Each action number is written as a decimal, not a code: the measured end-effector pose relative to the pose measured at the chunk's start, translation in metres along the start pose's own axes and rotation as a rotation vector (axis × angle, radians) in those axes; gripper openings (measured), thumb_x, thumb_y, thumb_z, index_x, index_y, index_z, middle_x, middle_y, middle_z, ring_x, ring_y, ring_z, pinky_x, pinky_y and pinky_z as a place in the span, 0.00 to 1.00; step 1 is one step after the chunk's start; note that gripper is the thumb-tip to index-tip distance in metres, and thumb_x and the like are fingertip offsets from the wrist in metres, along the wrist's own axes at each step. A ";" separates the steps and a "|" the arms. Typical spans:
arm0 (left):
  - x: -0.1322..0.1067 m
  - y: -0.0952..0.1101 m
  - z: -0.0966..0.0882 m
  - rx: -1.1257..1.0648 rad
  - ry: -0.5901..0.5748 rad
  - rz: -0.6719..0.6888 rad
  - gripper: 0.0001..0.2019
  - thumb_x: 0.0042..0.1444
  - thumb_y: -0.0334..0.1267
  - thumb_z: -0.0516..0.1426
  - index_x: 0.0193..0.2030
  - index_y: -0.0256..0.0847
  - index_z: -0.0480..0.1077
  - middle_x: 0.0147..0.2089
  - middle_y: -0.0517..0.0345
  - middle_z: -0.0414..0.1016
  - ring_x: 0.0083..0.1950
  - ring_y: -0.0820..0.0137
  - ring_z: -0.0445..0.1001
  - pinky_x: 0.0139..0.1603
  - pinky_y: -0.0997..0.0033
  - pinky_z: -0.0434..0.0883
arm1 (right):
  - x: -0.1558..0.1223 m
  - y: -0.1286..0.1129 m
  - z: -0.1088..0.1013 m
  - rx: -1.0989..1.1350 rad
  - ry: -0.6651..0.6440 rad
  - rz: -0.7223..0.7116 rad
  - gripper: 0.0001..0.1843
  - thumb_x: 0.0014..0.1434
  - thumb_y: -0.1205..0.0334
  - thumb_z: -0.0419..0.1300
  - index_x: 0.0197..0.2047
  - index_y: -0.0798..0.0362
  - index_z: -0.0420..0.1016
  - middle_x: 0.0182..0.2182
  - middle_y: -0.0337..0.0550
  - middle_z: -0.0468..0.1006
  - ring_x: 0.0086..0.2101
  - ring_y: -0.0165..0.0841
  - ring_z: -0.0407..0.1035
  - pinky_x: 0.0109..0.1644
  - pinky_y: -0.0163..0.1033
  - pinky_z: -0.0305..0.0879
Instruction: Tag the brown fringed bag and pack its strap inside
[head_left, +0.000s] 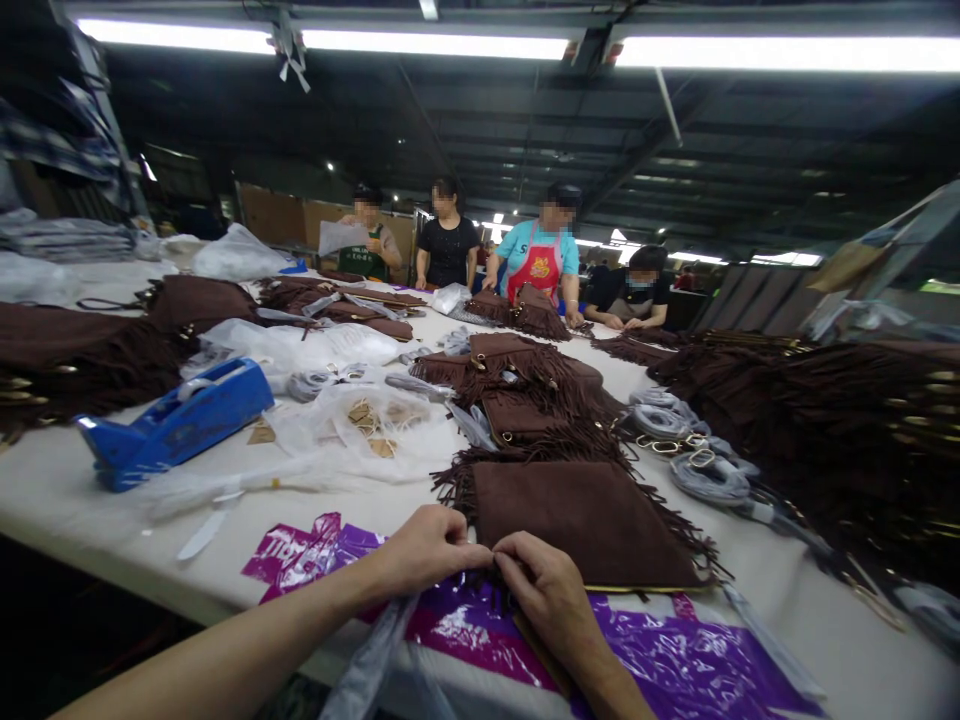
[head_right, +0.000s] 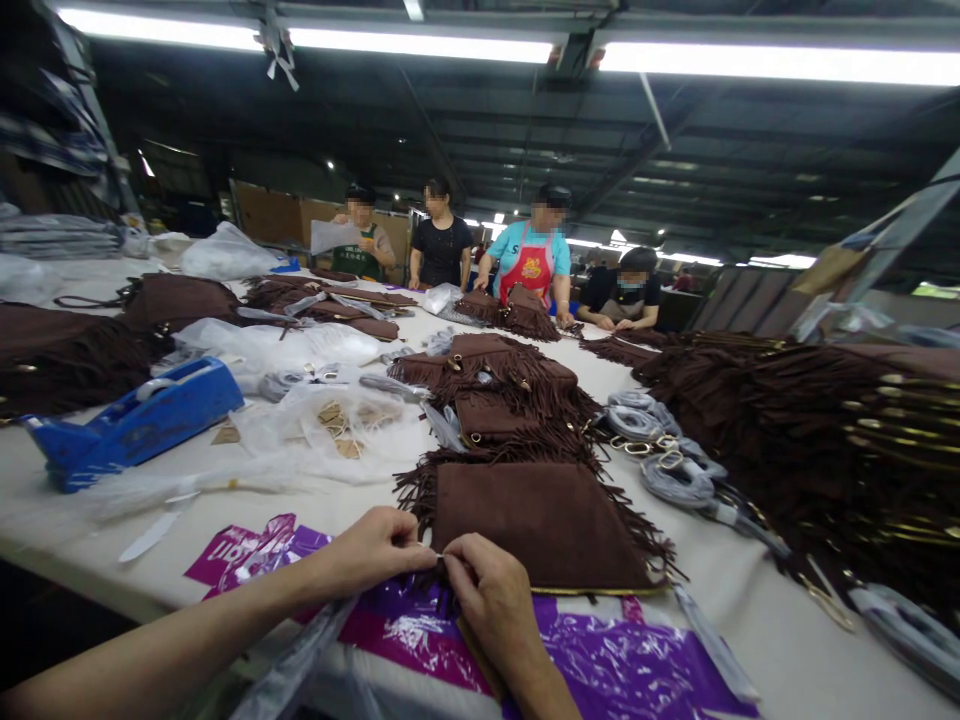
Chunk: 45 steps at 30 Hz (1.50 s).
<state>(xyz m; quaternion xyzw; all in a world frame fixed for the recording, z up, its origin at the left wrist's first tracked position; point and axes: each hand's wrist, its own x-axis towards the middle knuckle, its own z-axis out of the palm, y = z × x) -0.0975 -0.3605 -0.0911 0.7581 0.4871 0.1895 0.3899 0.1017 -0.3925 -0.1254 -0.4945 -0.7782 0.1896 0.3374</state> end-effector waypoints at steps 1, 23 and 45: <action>0.001 0.001 0.002 0.033 0.030 -0.015 0.10 0.49 0.40 0.56 0.22 0.40 0.63 0.22 0.66 0.60 0.27 0.72 0.62 0.26 0.74 0.54 | 0.001 0.000 0.000 0.014 0.002 0.028 0.12 0.64 0.61 0.52 0.31 0.51 0.73 0.27 0.39 0.76 0.29 0.33 0.71 0.34 0.35 0.61; 0.000 0.006 -0.014 -0.042 -0.034 -0.048 0.07 0.42 0.29 0.52 0.30 0.40 0.65 0.25 0.65 0.68 0.30 0.71 0.67 0.29 0.76 0.59 | 0.024 -0.031 -0.009 -0.453 -0.124 -0.155 0.08 0.60 0.68 0.56 0.31 0.50 0.73 0.29 0.39 0.75 0.29 0.31 0.69 0.30 0.34 0.52; 0.009 0.012 -0.023 -0.447 -0.114 -0.140 0.05 0.36 0.33 0.55 0.24 0.38 0.67 0.20 0.62 0.69 0.26 0.69 0.69 0.28 0.72 0.64 | 0.045 -0.043 -0.016 -0.285 -0.265 -0.072 0.09 0.58 0.69 0.60 0.41 0.48 0.76 0.29 0.37 0.81 0.30 0.34 0.74 0.33 0.33 0.57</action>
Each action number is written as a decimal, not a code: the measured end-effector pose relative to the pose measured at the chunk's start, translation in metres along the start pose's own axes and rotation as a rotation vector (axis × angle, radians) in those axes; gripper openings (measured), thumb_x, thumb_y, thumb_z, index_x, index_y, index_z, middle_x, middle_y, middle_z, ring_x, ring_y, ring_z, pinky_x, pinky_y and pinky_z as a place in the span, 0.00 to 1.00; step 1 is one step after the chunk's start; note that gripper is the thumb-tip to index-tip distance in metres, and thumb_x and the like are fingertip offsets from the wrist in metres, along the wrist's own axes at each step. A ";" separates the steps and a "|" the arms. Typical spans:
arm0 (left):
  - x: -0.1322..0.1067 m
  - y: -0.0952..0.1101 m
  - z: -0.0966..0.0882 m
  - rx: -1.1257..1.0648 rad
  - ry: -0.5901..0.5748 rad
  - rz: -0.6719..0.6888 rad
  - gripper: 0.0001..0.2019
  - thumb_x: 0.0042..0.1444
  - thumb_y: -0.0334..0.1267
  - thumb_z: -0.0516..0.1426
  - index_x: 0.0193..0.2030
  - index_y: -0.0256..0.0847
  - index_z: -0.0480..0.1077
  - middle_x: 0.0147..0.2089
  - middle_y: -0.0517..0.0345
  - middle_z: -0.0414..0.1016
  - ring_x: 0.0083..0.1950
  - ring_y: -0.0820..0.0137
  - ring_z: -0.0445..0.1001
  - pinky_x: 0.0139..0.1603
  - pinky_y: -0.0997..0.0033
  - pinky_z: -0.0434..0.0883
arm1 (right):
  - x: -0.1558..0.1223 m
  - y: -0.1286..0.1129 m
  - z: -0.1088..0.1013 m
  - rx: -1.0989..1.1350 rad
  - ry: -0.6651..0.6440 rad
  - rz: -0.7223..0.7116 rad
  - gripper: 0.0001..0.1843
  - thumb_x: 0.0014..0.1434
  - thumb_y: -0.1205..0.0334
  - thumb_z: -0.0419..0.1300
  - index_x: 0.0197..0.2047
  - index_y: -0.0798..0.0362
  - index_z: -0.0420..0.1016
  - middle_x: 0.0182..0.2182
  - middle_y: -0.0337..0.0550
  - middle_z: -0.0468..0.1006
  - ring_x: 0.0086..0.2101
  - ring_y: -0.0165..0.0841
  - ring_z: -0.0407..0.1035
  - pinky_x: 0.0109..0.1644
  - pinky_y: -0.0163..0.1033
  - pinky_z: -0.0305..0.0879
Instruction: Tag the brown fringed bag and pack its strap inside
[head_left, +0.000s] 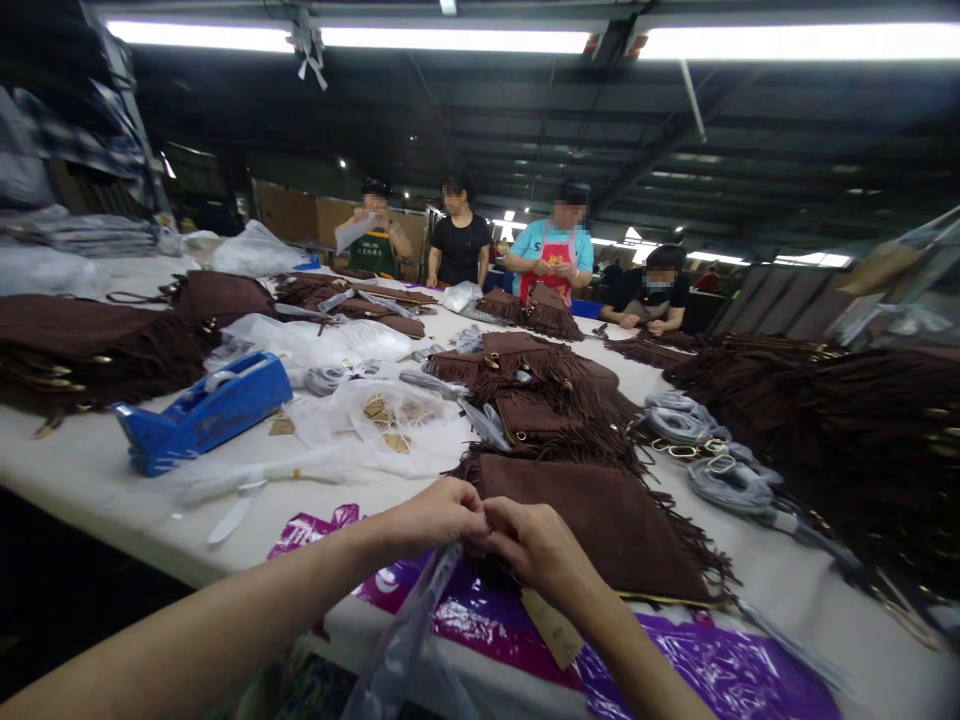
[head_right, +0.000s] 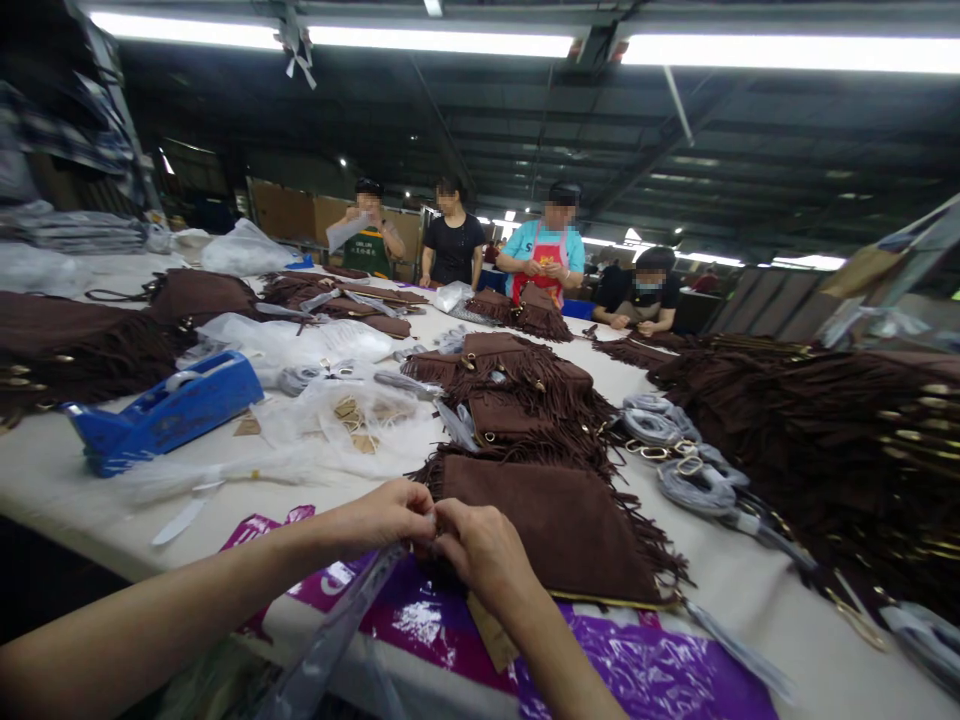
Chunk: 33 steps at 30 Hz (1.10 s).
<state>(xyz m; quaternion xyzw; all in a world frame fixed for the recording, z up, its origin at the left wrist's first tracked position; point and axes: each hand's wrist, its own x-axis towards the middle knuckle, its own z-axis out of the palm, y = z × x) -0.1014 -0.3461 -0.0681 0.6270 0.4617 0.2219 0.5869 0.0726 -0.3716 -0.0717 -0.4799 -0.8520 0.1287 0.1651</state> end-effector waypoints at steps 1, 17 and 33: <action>-0.001 -0.001 0.000 -0.025 -0.008 0.001 0.05 0.36 0.34 0.56 0.25 0.38 0.68 0.20 0.62 0.69 0.26 0.68 0.69 0.28 0.71 0.64 | 0.000 0.001 0.001 0.043 0.006 0.000 0.08 0.58 0.69 0.59 0.40 0.48 0.76 0.28 0.36 0.80 0.30 0.33 0.73 0.33 0.33 0.57; -0.022 -0.036 0.007 0.434 0.192 0.293 0.07 0.46 0.29 0.57 0.34 0.39 0.72 0.36 0.57 0.72 0.36 0.69 0.71 0.39 0.72 0.67 | -0.029 0.034 0.047 0.249 0.259 -0.301 0.13 0.66 0.67 0.49 0.30 0.51 0.67 0.26 0.38 0.67 0.28 0.31 0.65 0.32 0.33 0.59; 0.009 -0.033 -0.014 -0.042 0.227 0.160 0.04 0.40 0.35 0.50 0.26 0.40 0.63 0.24 0.62 0.67 0.26 0.71 0.65 0.24 0.75 0.60 | -0.018 0.022 0.002 0.272 -0.001 0.107 0.05 0.58 0.64 0.57 0.32 0.49 0.73 0.27 0.36 0.77 0.31 0.34 0.70 0.36 0.35 0.58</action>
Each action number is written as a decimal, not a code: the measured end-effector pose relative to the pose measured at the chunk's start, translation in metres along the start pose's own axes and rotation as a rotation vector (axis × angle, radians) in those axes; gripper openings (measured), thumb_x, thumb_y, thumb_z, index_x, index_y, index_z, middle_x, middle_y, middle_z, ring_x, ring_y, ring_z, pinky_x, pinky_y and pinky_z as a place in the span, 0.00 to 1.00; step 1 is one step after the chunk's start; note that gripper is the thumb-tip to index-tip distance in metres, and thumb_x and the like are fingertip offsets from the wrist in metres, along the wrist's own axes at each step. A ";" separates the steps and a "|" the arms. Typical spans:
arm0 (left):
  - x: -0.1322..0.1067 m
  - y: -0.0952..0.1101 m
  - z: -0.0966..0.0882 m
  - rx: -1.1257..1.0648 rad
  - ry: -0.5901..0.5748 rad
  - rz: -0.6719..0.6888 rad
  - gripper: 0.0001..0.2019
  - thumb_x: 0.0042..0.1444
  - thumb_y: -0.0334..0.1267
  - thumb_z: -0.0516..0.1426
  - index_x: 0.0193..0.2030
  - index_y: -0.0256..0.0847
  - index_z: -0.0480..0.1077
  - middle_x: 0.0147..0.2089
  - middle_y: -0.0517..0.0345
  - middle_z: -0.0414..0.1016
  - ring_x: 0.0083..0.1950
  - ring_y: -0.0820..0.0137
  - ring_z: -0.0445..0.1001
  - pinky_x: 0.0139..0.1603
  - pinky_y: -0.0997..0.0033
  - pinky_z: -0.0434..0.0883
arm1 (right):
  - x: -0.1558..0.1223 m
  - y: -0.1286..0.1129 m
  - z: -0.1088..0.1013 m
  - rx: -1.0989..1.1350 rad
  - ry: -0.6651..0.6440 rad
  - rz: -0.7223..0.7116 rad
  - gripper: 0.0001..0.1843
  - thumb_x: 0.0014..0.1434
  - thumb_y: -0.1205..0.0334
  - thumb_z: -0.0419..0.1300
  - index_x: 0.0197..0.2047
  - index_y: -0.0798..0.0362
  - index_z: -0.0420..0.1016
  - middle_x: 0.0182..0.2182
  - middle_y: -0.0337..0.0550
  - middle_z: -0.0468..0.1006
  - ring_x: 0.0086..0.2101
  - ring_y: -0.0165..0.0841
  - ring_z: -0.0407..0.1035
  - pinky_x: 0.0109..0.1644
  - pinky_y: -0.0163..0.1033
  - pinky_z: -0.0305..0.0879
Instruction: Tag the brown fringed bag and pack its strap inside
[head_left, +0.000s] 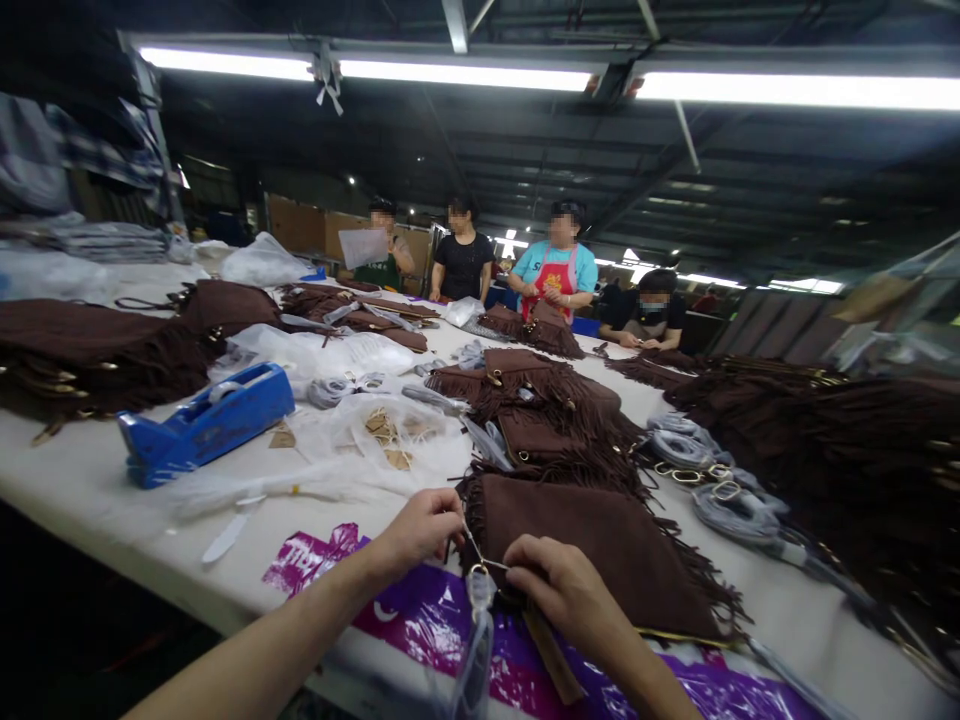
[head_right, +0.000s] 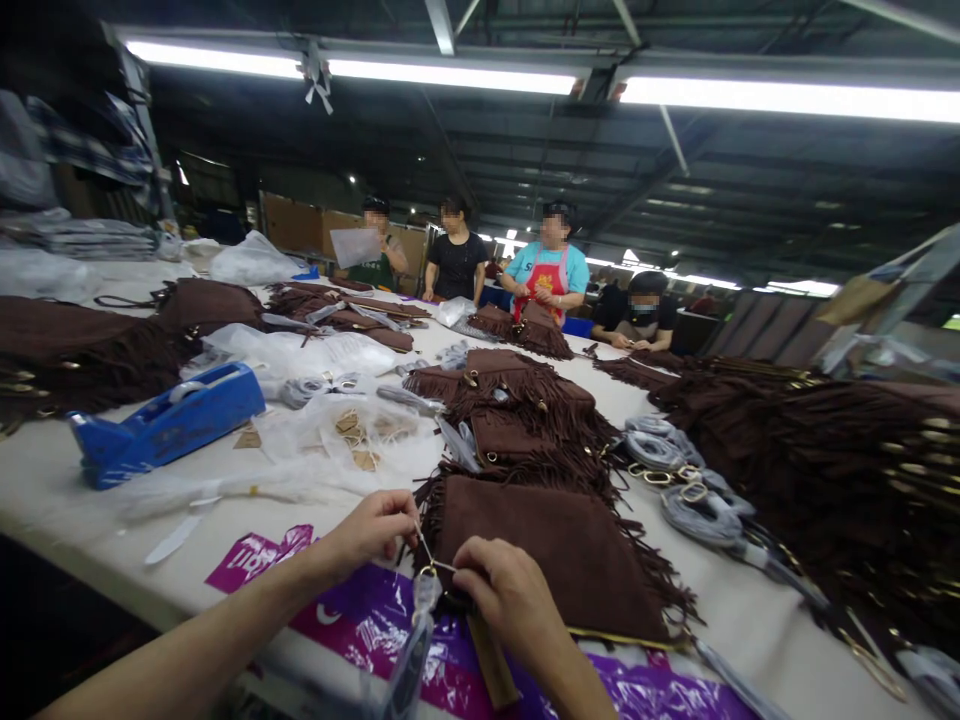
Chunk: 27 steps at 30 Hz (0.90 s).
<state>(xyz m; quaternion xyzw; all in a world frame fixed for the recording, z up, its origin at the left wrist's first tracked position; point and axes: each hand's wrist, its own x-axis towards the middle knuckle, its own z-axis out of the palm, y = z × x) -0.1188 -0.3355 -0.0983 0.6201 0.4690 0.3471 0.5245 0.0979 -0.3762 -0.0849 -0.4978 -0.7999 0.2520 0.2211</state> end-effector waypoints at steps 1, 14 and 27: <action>0.001 0.001 -0.001 -0.016 0.000 0.000 0.05 0.41 0.36 0.50 0.27 0.40 0.63 0.24 0.61 0.68 0.26 0.71 0.66 0.23 0.75 0.61 | 0.003 -0.002 -0.001 0.071 0.016 0.004 0.05 0.59 0.63 0.56 0.33 0.49 0.74 0.27 0.35 0.76 0.30 0.34 0.70 0.36 0.35 0.59; 0.009 0.019 0.003 -0.185 0.045 0.112 0.06 0.40 0.38 0.54 0.24 0.38 0.66 0.21 0.65 0.65 0.21 0.77 0.61 0.21 0.77 0.59 | 0.038 -0.016 0.026 0.342 0.153 -0.058 0.13 0.60 0.56 0.57 0.26 0.53 0.73 0.22 0.35 0.70 0.26 0.31 0.64 0.32 0.33 0.57; 0.001 -0.006 0.016 -0.372 0.019 0.107 0.09 0.40 0.38 0.62 0.28 0.34 0.73 0.22 0.61 0.72 0.23 0.74 0.68 0.28 0.74 0.66 | 0.037 -0.004 0.032 0.405 0.141 -0.036 0.18 0.61 0.51 0.57 0.25 0.53 0.70 0.23 0.36 0.71 0.28 0.32 0.64 0.32 0.34 0.58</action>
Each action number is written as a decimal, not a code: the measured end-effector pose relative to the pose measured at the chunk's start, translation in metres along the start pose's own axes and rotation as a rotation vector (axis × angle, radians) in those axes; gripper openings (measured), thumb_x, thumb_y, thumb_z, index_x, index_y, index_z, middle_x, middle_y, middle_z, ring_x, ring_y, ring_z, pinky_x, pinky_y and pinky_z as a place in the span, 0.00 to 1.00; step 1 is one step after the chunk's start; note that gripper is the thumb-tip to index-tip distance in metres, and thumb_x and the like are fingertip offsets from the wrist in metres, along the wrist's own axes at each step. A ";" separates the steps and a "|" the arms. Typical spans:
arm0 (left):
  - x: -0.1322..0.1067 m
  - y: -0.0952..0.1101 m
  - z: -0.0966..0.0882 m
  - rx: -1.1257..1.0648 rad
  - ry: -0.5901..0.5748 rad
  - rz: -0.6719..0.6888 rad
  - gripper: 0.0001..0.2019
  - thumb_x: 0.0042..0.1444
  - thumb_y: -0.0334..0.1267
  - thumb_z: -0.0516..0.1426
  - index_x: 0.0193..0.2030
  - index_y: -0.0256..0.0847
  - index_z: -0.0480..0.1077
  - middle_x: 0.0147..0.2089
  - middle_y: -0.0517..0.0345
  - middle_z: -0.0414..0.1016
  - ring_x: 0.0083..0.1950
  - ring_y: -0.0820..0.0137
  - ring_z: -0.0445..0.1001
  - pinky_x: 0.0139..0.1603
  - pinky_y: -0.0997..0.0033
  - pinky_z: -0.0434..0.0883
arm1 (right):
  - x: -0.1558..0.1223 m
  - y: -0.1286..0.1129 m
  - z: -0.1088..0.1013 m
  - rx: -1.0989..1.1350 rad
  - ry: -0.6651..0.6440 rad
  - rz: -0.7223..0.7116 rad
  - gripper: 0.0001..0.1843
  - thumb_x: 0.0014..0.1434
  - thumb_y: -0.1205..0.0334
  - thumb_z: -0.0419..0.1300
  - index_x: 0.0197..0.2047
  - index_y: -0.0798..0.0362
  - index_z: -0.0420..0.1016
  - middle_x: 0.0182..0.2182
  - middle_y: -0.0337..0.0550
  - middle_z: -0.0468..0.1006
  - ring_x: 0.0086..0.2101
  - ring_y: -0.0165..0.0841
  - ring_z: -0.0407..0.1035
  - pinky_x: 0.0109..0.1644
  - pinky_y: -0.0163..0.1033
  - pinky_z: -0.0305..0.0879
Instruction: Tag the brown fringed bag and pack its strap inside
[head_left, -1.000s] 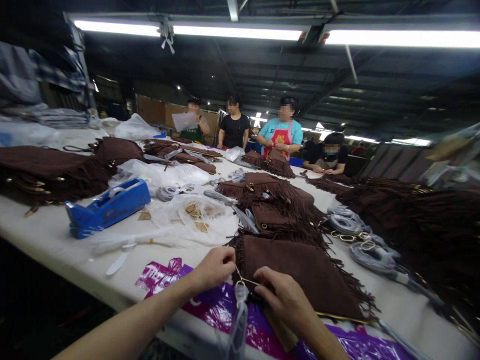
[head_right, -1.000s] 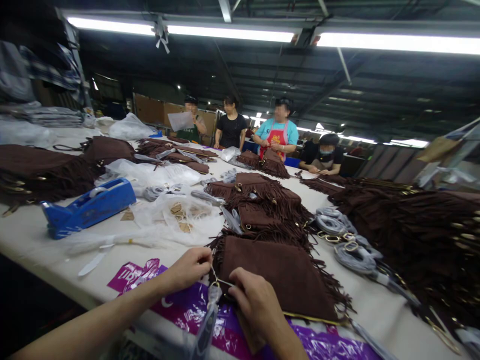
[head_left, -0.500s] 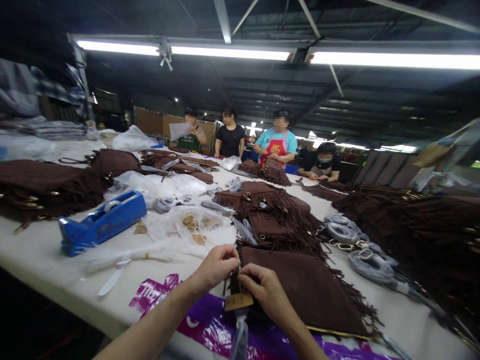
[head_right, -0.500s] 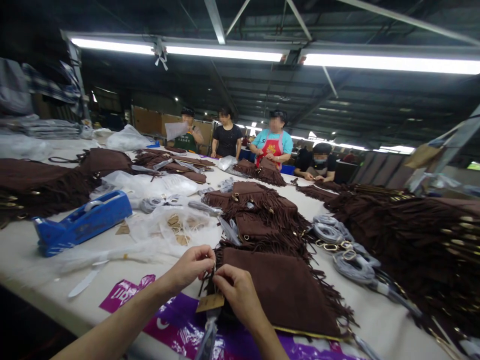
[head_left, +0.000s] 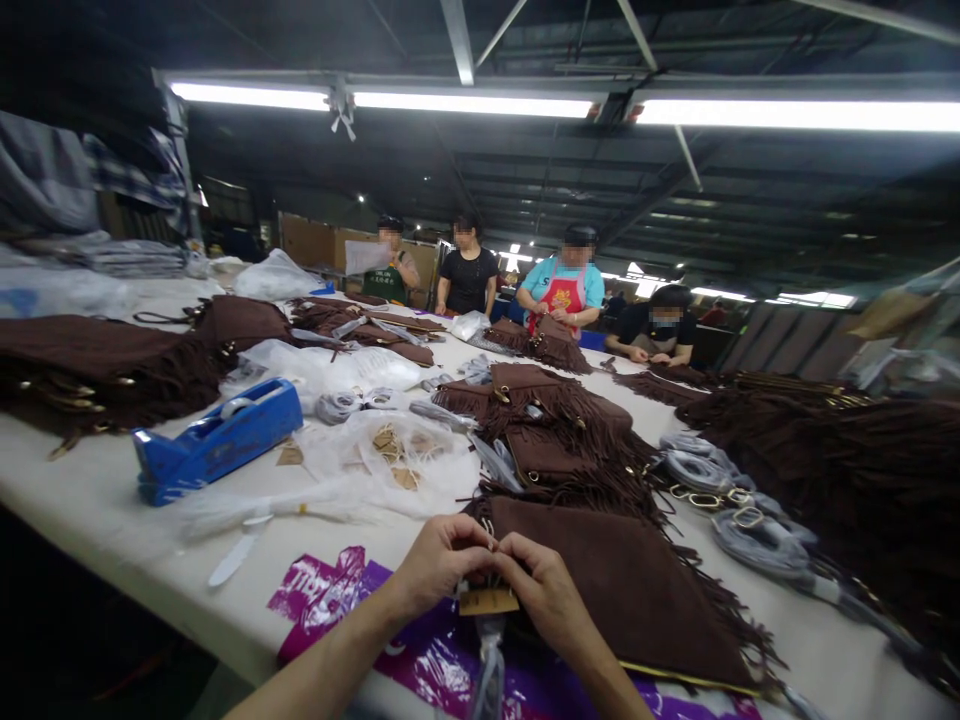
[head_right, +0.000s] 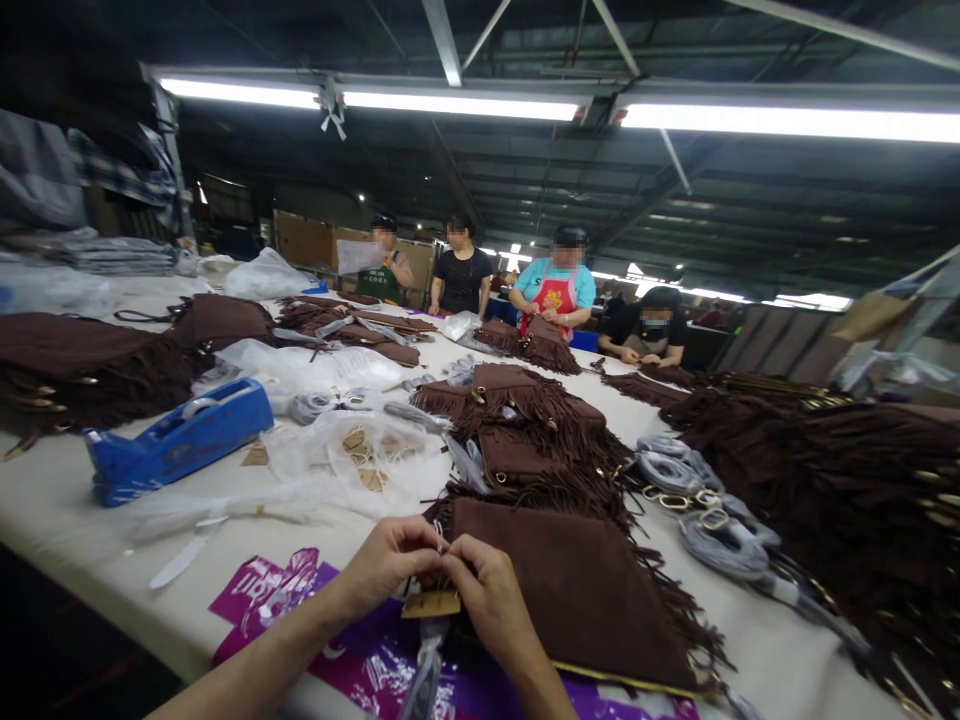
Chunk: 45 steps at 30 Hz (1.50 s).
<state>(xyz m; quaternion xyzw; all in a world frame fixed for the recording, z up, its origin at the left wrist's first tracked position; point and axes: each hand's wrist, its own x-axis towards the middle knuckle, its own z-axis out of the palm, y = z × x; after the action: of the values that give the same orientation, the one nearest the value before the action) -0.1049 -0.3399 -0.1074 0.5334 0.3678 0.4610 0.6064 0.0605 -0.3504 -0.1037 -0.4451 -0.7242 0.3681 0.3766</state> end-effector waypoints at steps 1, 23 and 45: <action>0.001 -0.001 0.001 0.003 0.010 -0.002 0.09 0.40 0.38 0.62 0.27 0.34 0.72 0.21 0.62 0.72 0.23 0.74 0.68 0.28 0.74 0.66 | 0.000 0.000 0.000 -0.006 -0.007 -0.001 0.18 0.62 0.51 0.56 0.25 0.53 0.70 0.23 0.37 0.72 0.28 0.32 0.64 0.33 0.34 0.59; -0.002 0.002 -0.009 -0.422 -0.121 -0.289 0.11 0.40 0.37 0.61 0.24 0.39 0.61 0.20 0.66 0.65 0.24 0.76 0.66 0.29 0.76 0.60 | -0.043 -0.004 -0.015 -0.315 -0.201 -0.267 0.14 0.63 0.57 0.58 0.51 0.47 0.71 0.53 0.47 0.70 0.51 0.39 0.67 0.54 0.38 0.62; -0.013 0.042 -0.039 0.566 0.162 0.246 0.06 0.49 0.36 0.57 0.27 0.38 0.74 0.25 0.60 0.74 0.23 0.74 0.69 0.25 0.76 0.65 | -0.015 0.002 -0.008 -0.167 -0.078 0.128 0.21 0.66 0.48 0.42 0.30 0.51 0.65 0.20 0.33 0.67 0.19 0.28 0.64 0.22 0.30 0.57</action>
<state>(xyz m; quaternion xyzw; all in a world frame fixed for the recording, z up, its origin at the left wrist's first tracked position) -0.1526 -0.3398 -0.0734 0.6830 0.4614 0.4510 0.3423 0.0726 -0.3618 -0.1051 -0.5056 -0.7366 0.3468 0.2856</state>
